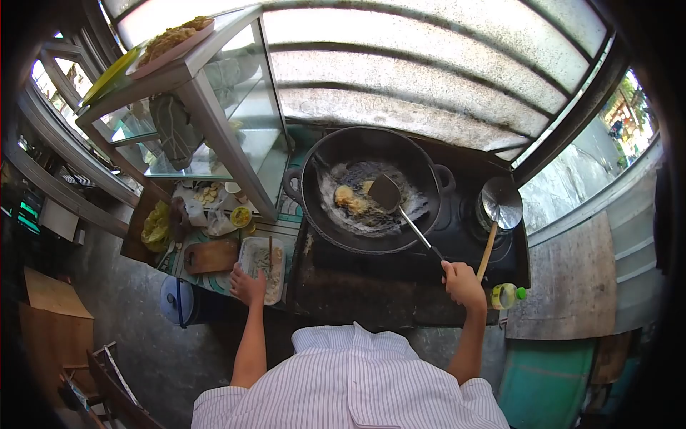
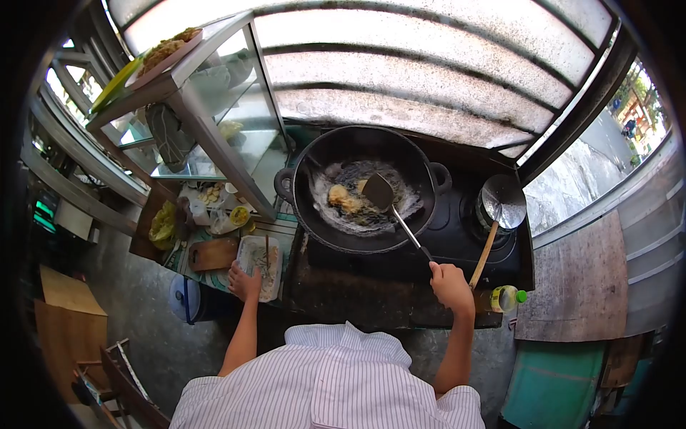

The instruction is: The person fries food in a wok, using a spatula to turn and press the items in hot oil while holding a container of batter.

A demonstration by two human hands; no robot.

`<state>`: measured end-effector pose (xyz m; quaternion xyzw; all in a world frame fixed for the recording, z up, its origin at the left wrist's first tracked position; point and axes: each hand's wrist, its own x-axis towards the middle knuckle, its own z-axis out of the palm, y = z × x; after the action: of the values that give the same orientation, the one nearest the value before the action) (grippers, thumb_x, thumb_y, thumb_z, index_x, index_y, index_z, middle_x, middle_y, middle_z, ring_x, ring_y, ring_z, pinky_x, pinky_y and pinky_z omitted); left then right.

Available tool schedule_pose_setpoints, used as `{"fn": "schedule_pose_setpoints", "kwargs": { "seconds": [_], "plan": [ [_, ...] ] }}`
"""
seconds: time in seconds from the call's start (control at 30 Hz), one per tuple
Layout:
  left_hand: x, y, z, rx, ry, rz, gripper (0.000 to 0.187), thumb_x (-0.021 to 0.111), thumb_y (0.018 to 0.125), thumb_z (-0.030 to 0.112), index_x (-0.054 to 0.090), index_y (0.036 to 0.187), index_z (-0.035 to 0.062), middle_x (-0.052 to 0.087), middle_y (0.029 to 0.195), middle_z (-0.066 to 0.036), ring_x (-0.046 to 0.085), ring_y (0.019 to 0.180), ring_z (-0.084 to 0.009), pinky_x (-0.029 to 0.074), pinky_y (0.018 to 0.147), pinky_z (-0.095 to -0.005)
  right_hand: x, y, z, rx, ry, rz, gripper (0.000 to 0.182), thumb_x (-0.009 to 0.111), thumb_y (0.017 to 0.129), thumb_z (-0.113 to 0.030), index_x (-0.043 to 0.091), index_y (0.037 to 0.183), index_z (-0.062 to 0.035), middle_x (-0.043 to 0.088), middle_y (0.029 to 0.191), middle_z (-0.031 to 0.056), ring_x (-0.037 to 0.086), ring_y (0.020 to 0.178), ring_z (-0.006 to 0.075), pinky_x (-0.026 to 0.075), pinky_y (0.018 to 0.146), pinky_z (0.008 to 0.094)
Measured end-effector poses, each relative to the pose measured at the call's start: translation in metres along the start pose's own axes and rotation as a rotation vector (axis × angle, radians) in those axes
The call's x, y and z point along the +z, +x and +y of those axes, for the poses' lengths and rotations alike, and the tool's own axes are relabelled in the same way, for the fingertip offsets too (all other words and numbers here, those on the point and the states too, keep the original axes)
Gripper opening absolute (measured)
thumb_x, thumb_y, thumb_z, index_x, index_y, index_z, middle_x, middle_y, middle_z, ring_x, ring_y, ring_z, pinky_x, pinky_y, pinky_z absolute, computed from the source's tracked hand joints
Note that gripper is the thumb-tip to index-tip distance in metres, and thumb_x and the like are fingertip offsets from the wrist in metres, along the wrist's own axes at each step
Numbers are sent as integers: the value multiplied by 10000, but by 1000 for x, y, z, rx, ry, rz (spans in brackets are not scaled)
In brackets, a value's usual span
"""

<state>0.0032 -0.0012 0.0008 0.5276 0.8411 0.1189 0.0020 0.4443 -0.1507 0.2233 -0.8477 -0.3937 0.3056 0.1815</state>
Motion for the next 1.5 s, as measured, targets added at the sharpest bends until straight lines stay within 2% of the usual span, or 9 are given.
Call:
{"fn": "schedule_pose_setpoints", "kwargs": {
  "seconds": [0.07, 0.1, 0.17, 0.27, 0.6, 0.87, 1.07, 1.17, 1.5],
  "plan": [
    [-1, 0, 0, -11, -18, -10, 705, 676, 751, 452, 403, 1311, 122, 485, 1249, -112, 440, 1193, -307, 337, 959, -491, -10, 2, -8, 100, 97, -126, 467, 447, 965, -330, 561, 680, 22, 548, 540, 108, 548, 423, 219, 421, 408, 349],
    [-2, 0, 1, -4, -2, -1, 692, 670, 759, 437, 399, 1309, 117, 487, 1243, -115, 452, 1176, -303, 348, 945, -482, -12, 5, -8, 100, 96, -127, 467, 447, 965, -330, 561, 680, 22, 548, 540, 108, 548, 423, 219, 421, 408, 349],
    [-3, -1, 1, 5, 11, 6, 678, 664, 768, 422, 394, 1308, 113, 490, 1236, -119, 463, 1158, -299, 359, 931, -472, -18, 12, -3, 98, 172, -229, 484, 435, 974, -361, 528, 648, -15, 497, 514, 32, 468, 368, 104, 327, 321, 269],
    [-2, -2, 1, 5, 12, 8, 678, 662, 769, 421, 394, 1309, 112, 488, 1236, -121, 465, 1156, -303, 361, 930, -470, -21, 19, -3, 127, 190, -265, 439, 444, 972, -357, 508, 675, -40, 460, 493, 7, 404, 330, 92, 291, 311, 258],
    [1, -1, -1, 13, 0, 38, 677, 672, 750, 411, 403, 1293, 111, 499, 1221, -115, 466, 1156, -304, 365, 923, -466, -27, 29, -18, 5, -58, -102, 452, 446, 969, -352, 512, 661, -28, 473, 495, 15, 441, 338, 114, 327, 317, 269],
    [2, -1, -1, 5, -7, 25, 703, 674, 753, 433, 398, 1320, 121, 498, 1233, -110, 454, 1173, -305, 364, 930, -487, -32, 39, -4, 114, 204, -342, 445, 433, 985, -363, 500, 689, -37, 430, 491, -20, 343, 327, 76, 252, 314, 252],
    [2, 0, -1, -10, -9, -2, 702, 670, 757, 426, 394, 1325, 119, 492, 1247, -115, 449, 1181, -308, 355, 939, -489, -41, 15, -12, 97, 206, -303, 441, 440, 986, -362, 505, 693, -40, 421, 491, -27, 323, 331, 64, 243, 321, 241],
    [3, -1, -1, -2, 0, 6, 700, 671, 757, 425, 395, 1322, 118, 490, 1250, -118, 447, 1184, -311, 351, 945, -489, -44, 7, -11, 57, 176, -286, 448, 450, 975, -351, 519, 678, -22, 471, 509, 11, 421, 350, 102, 316, 341, 263],
    [-1, -2, 2, 6, 6, 25, 684, 676, 756, 401, 392, 1309, 117, 494, 1218, -114, 463, 1155, -304, 362, 932, -475, -45, -7, -10, -13, 138, -271, 449, 476, 969, -327, 541, 661, -7, 476, 480, 17, 445, 364, 94, 329, 357, 257]
  ]
}}
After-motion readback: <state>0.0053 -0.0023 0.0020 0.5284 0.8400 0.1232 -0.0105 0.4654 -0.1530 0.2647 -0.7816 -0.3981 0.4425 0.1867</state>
